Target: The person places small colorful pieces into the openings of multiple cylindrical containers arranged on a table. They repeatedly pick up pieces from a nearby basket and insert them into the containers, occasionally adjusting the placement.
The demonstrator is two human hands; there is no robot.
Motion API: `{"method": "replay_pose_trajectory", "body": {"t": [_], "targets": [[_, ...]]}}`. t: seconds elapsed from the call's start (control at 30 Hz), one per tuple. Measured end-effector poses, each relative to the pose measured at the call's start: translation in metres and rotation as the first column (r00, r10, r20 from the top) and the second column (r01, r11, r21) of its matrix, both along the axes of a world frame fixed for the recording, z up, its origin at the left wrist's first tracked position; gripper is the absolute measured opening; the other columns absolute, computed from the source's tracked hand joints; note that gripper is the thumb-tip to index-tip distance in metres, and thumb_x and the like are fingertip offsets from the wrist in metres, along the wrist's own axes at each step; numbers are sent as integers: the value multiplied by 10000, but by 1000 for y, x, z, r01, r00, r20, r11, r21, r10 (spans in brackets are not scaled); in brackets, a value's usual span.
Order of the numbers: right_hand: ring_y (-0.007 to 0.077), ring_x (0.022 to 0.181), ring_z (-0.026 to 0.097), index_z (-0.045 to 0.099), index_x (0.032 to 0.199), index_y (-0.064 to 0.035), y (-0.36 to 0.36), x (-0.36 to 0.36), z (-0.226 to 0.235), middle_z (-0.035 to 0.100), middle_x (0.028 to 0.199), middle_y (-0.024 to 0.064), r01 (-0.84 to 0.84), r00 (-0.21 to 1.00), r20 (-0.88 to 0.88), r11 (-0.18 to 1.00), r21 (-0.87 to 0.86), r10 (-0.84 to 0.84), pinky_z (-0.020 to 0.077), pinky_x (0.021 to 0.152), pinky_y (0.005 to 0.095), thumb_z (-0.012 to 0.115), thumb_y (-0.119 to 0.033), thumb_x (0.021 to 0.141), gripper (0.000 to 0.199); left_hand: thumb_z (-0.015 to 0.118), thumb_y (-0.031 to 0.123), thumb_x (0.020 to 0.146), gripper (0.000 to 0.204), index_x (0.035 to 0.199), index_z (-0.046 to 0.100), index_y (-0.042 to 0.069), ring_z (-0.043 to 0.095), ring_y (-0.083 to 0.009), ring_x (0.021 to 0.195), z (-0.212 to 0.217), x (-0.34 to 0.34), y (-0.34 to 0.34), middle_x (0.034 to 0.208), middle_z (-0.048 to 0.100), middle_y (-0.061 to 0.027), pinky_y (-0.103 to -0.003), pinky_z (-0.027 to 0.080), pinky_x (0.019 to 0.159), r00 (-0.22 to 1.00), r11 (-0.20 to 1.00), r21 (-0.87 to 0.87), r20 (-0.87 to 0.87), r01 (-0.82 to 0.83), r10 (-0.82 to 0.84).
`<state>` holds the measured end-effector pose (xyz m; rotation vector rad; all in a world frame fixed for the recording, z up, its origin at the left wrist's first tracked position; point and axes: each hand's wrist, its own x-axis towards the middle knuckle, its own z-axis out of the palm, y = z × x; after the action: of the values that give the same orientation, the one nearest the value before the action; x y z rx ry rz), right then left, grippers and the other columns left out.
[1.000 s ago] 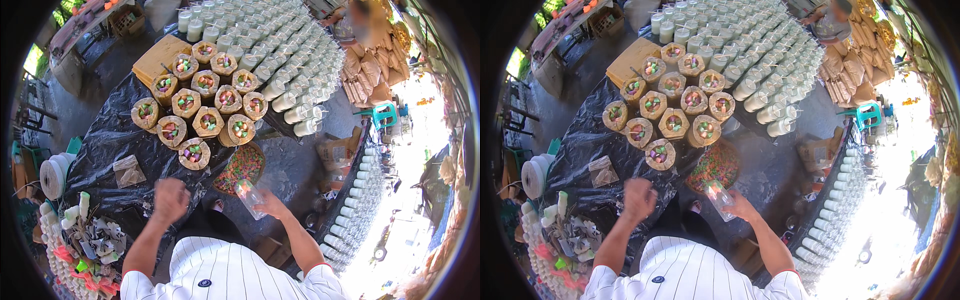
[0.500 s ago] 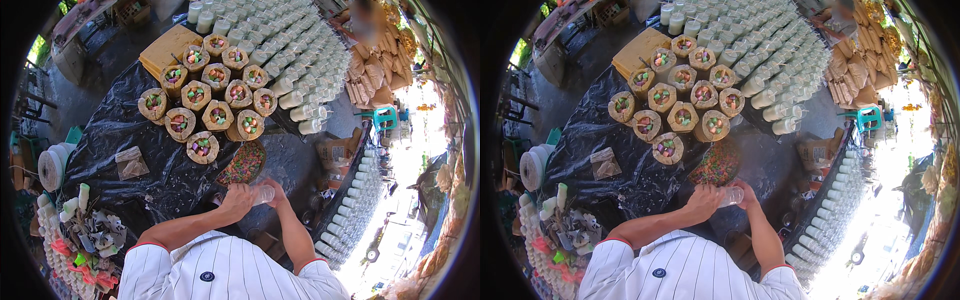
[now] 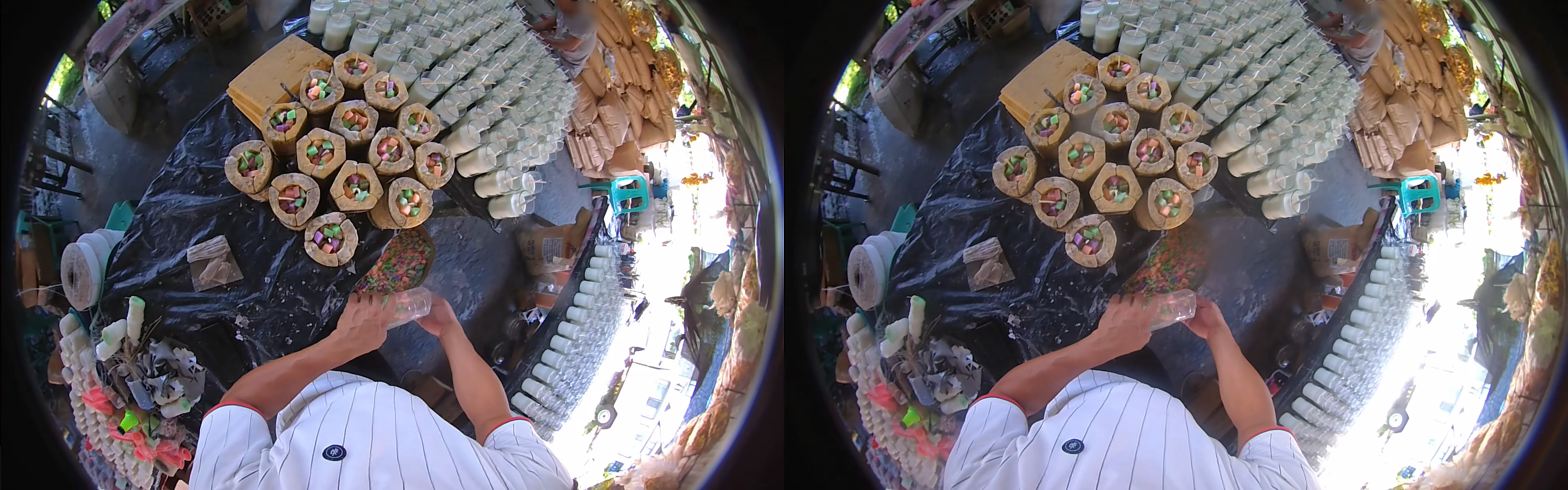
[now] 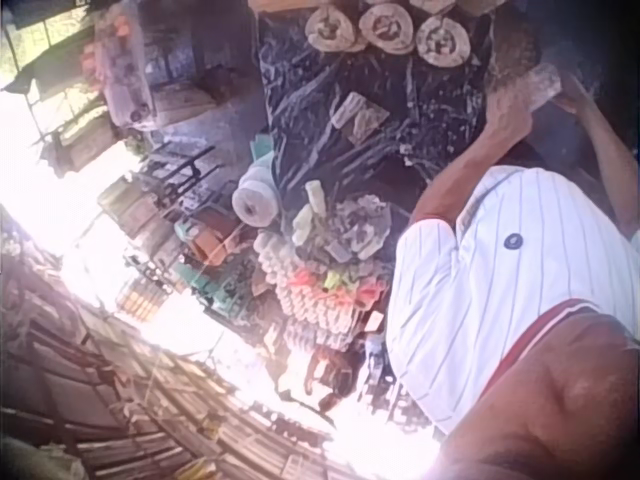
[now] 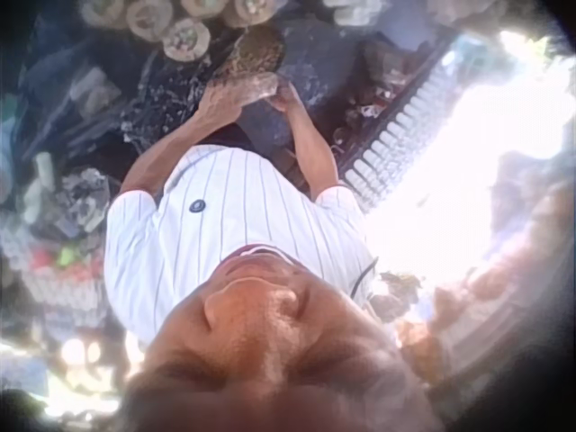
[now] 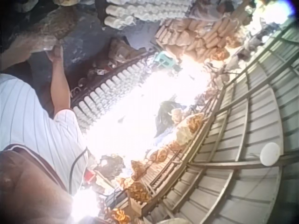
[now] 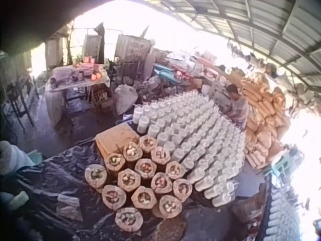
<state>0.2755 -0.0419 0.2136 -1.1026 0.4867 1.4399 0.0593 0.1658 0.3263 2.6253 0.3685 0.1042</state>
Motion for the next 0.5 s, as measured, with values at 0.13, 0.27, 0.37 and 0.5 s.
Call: {"method": "replay_pose_trajectory", "body": {"t": [0.13,0.27,0.37,0.5], "targets": [[302,1314,666,614,1436,17,9,9,23,674,1455,149,-206,976,101,968,142,193,497,1145,488,651,-239,1037,476,841,201,732,771,1445,569,88,717,-398,1035,-5,-13,9,1221,694,-207,-541,523,982,998,988,-151,-57,-38,30],[254,1215,698,630,1390,-1,27,10,47,715,1302,118,-196,980,78,957,212,184,535,1072,420,702,-150,1035,392,896,278,739,825,1467,562,80,675,-415,1207,-9,-28,21,1327,678,-211,-552,493,1060,999,935,-352,7,-38,43],[186,1030,727,644,1324,-16,52,14,86,737,1112,77,-159,987,67,958,237,147,577,910,327,721,-121,1053,301,923,349,756,874,1500,559,69,629,-414,1310,-13,-40,26,1419,657,-191,-551,466,1101,989,886,-460,88,-63,116],[107,778,675,661,1225,-32,118,42,162,713,946,39,-280,932,296,935,218,211,528,662,237,743,-171,1066,227,937,353,764,949,1561,513,61,611,-429,1331,-22,-53,29,1485,637,-183,-537,435,1148,964,792,-607,173,-59,204]]}}
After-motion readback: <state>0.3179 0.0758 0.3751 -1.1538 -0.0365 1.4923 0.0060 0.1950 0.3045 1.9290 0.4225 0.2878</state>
